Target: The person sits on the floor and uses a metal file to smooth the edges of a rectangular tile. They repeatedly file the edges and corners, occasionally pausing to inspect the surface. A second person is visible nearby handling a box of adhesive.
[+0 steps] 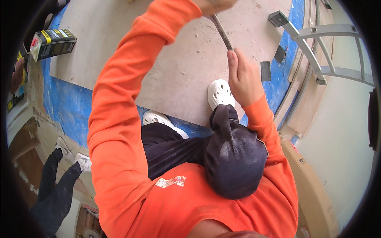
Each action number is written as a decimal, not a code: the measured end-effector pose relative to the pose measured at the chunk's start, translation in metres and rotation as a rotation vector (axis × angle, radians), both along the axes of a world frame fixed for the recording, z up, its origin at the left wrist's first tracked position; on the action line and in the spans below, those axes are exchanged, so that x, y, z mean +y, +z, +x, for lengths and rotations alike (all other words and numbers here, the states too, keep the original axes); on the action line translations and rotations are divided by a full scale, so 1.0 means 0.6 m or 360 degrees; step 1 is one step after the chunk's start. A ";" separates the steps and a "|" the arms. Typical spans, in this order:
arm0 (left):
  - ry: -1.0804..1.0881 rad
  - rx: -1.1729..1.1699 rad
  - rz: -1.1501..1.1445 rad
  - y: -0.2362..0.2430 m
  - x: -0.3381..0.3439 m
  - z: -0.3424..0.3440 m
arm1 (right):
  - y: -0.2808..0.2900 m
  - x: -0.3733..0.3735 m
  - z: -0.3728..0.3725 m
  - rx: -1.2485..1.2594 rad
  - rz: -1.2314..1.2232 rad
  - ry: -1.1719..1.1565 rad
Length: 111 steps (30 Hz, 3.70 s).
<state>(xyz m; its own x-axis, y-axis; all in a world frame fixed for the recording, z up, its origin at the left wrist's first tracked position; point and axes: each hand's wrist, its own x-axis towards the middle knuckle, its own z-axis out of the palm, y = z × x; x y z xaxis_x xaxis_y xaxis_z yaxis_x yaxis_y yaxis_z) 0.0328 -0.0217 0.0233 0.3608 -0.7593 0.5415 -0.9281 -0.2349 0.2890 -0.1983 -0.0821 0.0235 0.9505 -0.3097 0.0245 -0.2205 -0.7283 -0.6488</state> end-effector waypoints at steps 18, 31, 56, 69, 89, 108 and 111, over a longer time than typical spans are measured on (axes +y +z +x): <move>0.0177 -0.0350 -0.0017 0.006 -0.011 0.016 | 0.015 0.014 0.038 0.0017 0.0007 -0.0067; 0.0123 -0.0163 0.0037 0.011 -0.032 0.034 | 0.006 0.004 0.046 -0.0051 0.0076 -0.0126; -0.0330 0.0124 -0.0230 0.019 -0.021 0.015 | 0.000 -0.016 -0.016 0.0142 0.0453 -0.0197; -0.0376 -0.0154 0.0131 0.060 0.015 0.007 | -0.019 -0.005 -0.036 0.0056 0.0587 -0.0237; -0.0055 -0.0406 0.0093 0.040 0.027 0.105 | -0.004 0.009 0.070 -0.0081 0.0273 0.0033; 0.0202 -0.0084 0.0096 0.058 0.034 0.086 | -0.025 0.003 0.052 -0.0088 0.0351 -0.0082; 0.0232 -0.0119 0.0075 0.057 0.031 0.105 | -0.020 0.004 0.076 -0.0192 0.0012 -0.0048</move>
<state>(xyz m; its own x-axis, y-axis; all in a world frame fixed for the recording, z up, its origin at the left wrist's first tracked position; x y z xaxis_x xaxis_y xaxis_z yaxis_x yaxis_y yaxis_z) 0.0955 -0.0033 0.0572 0.4290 -0.7272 0.5358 -0.9017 -0.3802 0.2059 -0.1528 -0.0796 0.0115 0.9311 -0.3386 0.1361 -0.1620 -0.7178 -0.6772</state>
